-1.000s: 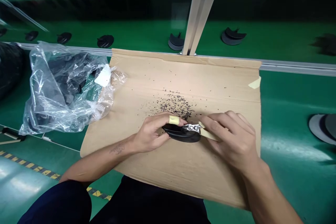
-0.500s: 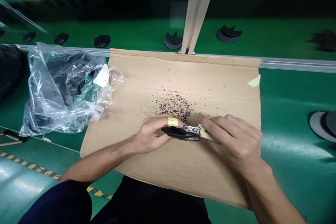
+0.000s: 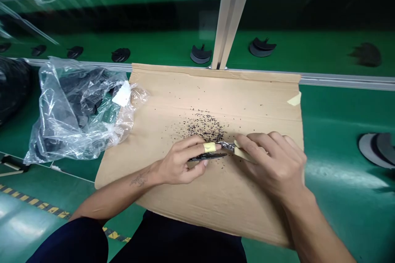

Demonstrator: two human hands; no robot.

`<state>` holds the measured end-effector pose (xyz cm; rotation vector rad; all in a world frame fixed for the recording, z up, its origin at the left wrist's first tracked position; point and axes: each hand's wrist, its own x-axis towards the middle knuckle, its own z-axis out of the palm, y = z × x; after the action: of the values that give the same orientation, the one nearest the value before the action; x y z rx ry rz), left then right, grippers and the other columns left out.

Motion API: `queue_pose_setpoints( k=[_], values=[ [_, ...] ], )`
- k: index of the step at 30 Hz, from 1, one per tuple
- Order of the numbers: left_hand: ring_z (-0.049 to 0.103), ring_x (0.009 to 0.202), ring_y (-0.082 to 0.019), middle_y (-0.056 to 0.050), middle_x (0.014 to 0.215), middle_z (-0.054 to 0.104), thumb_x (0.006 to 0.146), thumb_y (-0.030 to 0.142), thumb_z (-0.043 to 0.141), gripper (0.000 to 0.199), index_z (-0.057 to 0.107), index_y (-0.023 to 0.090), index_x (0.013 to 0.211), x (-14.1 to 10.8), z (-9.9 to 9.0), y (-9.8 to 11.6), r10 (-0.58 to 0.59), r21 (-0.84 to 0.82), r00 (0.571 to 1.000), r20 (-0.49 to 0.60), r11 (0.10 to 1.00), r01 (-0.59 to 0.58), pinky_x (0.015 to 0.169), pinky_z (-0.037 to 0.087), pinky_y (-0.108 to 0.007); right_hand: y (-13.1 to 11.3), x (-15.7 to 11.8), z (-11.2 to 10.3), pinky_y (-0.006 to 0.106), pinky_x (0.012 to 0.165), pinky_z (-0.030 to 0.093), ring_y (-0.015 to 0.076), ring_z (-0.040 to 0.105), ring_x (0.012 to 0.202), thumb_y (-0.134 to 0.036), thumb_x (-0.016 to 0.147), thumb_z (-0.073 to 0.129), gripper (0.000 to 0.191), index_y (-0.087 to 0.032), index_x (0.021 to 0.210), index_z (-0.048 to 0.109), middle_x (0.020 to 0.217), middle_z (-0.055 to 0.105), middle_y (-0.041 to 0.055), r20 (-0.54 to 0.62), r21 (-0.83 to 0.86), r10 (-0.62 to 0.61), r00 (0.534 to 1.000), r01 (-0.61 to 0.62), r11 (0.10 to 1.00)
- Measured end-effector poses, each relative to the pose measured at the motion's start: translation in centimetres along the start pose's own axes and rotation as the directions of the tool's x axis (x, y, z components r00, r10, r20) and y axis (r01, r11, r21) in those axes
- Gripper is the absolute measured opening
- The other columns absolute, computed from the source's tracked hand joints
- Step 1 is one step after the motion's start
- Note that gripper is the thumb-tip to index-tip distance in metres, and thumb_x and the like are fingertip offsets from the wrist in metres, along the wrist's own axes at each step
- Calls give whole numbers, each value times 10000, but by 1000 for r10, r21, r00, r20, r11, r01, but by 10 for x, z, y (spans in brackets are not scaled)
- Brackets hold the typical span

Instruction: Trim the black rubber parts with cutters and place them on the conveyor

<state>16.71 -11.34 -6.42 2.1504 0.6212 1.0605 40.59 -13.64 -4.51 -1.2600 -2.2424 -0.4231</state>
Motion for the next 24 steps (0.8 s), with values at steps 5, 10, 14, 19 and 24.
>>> queue_pose_setpoints(
  k=[5,10,14,19,24],
  values=[
    [565,727,-137,-54,904,649,939,177,587,428,594,169,1367,-2,-1,-2,-100,-7,994,-37,995,100,620,494,-248,3,-1,-2,327,606,304,163,484,682,-170,934,649,95,-219,1012,672,775,690,16,42,-5,6,999,-6,1000],
    [654,773,-159,-51,855,699,987,402,592,281,720,160,1049,-4,5,-7,-400,-203,914,-61,902,382,690,557,-266,10,-2,0,349,656,330,222,526,787,-329,989,568,190,-190,1066,672,850,679,72,165,-1,95,982,-96,995],
    [732,803,-200,-93,851,746,1073,544,206,641,715,156,1087,-6,1,-23,-531,-455,847,-16,758,467,770,624,-356,26,-7,11,377,662,345,266,534,767,-467,1027,436,355,-195,994,663,842,661,105,131,-95,150,980,-138,986],
    [738,953,-210,-105,1002,751,1076,532,131,660,658,176,1252,28,-69,-61,-476,-88,867,-145,879,468,913,605,-404,46,-13,24,426,670,371,293,534,710,-386,1011,460,293,-192,890,643,796,634,146,10,-98,120,993,-119,988],
    [617,1200,-261,-122,1203,673,1054,413,381,422,635,158,1274,109,-141,-109,-356,393,894,-272,807,441,1113,460,-446,44,-22,28,426,665,409,301,551,742,-311,969,450,247,-180,893,646,834,618,150,35,-120,200,979,-195,973]
  ],
)
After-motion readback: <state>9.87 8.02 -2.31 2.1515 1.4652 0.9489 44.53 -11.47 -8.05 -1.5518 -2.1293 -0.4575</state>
